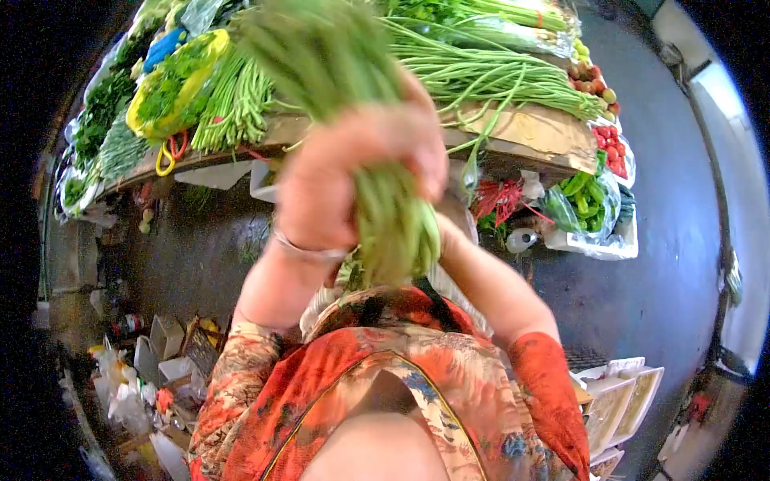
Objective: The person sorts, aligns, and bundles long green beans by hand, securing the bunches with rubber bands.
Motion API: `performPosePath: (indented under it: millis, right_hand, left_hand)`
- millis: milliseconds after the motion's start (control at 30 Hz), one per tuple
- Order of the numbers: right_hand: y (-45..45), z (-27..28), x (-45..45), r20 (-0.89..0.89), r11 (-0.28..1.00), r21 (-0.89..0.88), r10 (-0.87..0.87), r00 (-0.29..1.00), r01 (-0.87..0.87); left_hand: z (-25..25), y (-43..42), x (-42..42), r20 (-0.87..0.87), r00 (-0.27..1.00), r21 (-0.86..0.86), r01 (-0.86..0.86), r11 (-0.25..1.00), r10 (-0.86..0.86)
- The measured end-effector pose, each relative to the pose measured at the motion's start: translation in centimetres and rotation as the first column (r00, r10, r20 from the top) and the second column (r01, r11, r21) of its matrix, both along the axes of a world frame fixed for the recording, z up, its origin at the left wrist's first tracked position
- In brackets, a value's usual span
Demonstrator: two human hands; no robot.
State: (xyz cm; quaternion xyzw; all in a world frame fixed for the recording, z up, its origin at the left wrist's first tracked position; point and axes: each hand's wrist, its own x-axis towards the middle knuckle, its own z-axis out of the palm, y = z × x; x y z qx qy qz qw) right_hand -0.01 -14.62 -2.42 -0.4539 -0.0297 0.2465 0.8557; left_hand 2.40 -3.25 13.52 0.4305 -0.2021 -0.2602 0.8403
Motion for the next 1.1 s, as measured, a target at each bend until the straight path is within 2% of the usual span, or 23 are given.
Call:
performPosePath:
  millis: [67, 133, 200, 233, 267, 333, 400, 433, 467, 533, 600, 667, 733, 800, 900, 1000, 1100]
  right_hand:
    - [-0.2, 2.2, 1.2, 0.151, 0.986, -0.107, 0.142, 0.978, -0.126]
    - [-1.3, 4.4, 1.7, 0.279, 0.946, -0.239, 0.283, 0.918, -0.219]
    - [-3.3, 6.5, 1.9, 0.364, 0.893, -0.359, 0.402, 0.840, -0.272]
    - [-4.5, 7.3, 1.8, 0.380, 0.867, -0.411, 0.444, 0.811, -0.282]
    - [-5.8, 7.7, 1.6, 0.378, 0.844, -0.453, 0.474, 0.795, -0.288]
    - [-8.7, 8.0, 0.5, 0.269, 0.793, -0.534, 0.487, 0.831, -0.293]
    - [-9.6, 7.6, -1.4, -0.169, 0.705, -0.579, 0.386, 0.907, -0.409]
    - [-8.8, 8.4, -2.4, -0.282, 0.651, -0.629, 0.319, 0.905, -0.425]
    - [-9.8, 5.7, -3.4, -0.235, 0.560, -0.724, 0.349, 0.907, -0.403]
    - [-10.9, 1.1, -5.3, -0.120, 0.465, -0.819, 0.436, 0.892, -0.337]
    - [-9.7, -1.9, -7.1, 0.069, 0.281, -0.958, 0.410, 0.909, -0.054]
    - [-8.5, -2.3, -7.2, 0.107, 0.309, -0.951, 0.354, 0.929, -0.008]
    - [-6.3, -1.1, -5.8, 0.111, 0.703, -0.709, 0.031, 0.993, 0.057]
    - [-3.8, 0.9, -3.9, 0.280, 0.723, -0.661, -0.011, 0.960, 0.201]
    - [-0.2, 3.6, -1.2, 0.446, 0.767, -0.569, -0.014, 0.895, 0.296]
    - [3.7, 6.5, 0.4, 0.532, 0.818, -0.479, -0.018, 0.847, 0.318]
    - [7.2, 8.5, 1.1, 0.606, 0.843, -0.438, 0.019, 0.795, 0.313]
  left_hand:
    - [2.3, 2.0, 2.8, 0.359, 0.928, -0.219, -0.018, 0.976, 0.098]
    - [4.9, 4.5, 4.8, 0.393, 0.916, -0.441, 0.108, 0.891, 0.084]
    - [6.0, 8.0, 5.2, 0.239, 0.970, -0.485, 0.089, 0.870, 0.033]
    - [5.3, 9.2, 5.6, 0.247, 0.965, -0.505, 0.053, 0.862, 0.085]
    - [3.9, 10.1, 6.1, 0.289, 0.932, -0.518, -0.042, 0.854, 0.221]
    - [0.4, 11.2, 6.1, 0.272, 0.910, -0.466, -0.161, 0.870, 0.314]
    - [-3.1, 11.1, 4.9, 0.028, 0.940, -0.468, -0.289, 0.835, 0.340]
    - [-5.0, 11.1, 4.4, -0.041, 0.952, -0.451, -0.289, 0.845, 0.304]
    - [-6.8, 11.0, 3.8, -0.111, 0.957, -0.433, -0.288, 0.854, 0.266]
    - [-9.7, 10.6, 2.2, -0.245, 0.918, -0.233, -0.367, 0.900, 0.311]
    - [-11.0, 10.4, 0.9, -0.251, 0.907, 0.059, -0.333, 0.941, 0.337]
    - [-11.8, 10.7, 0.1, -0.302, 0.910, 0.187, -0.237, 0.953, 0.285]
    - [-12.0, 11.3, -0.1, -0.322, 0.912, 0.124, -0.226, 0.966, 0.255]
    - [-11.4, 11.7, -0.2, -0.291, 0.922, 0.143, -0.221, 0.965, 0.255]
    - [-10.4, 12.6, -1.0, -0.193, 0.951, 0.213, -0.198, 0.957, 0.240]
    - [-9.3, 14.2, -2.3, -0.168, 0.943, 0.275, -0.236, 0.932, 0.288]
    - [-9.1, 15.6, -2.7, -0.148, 0.951, 0.199, -0.240, 0.950, 0.272]
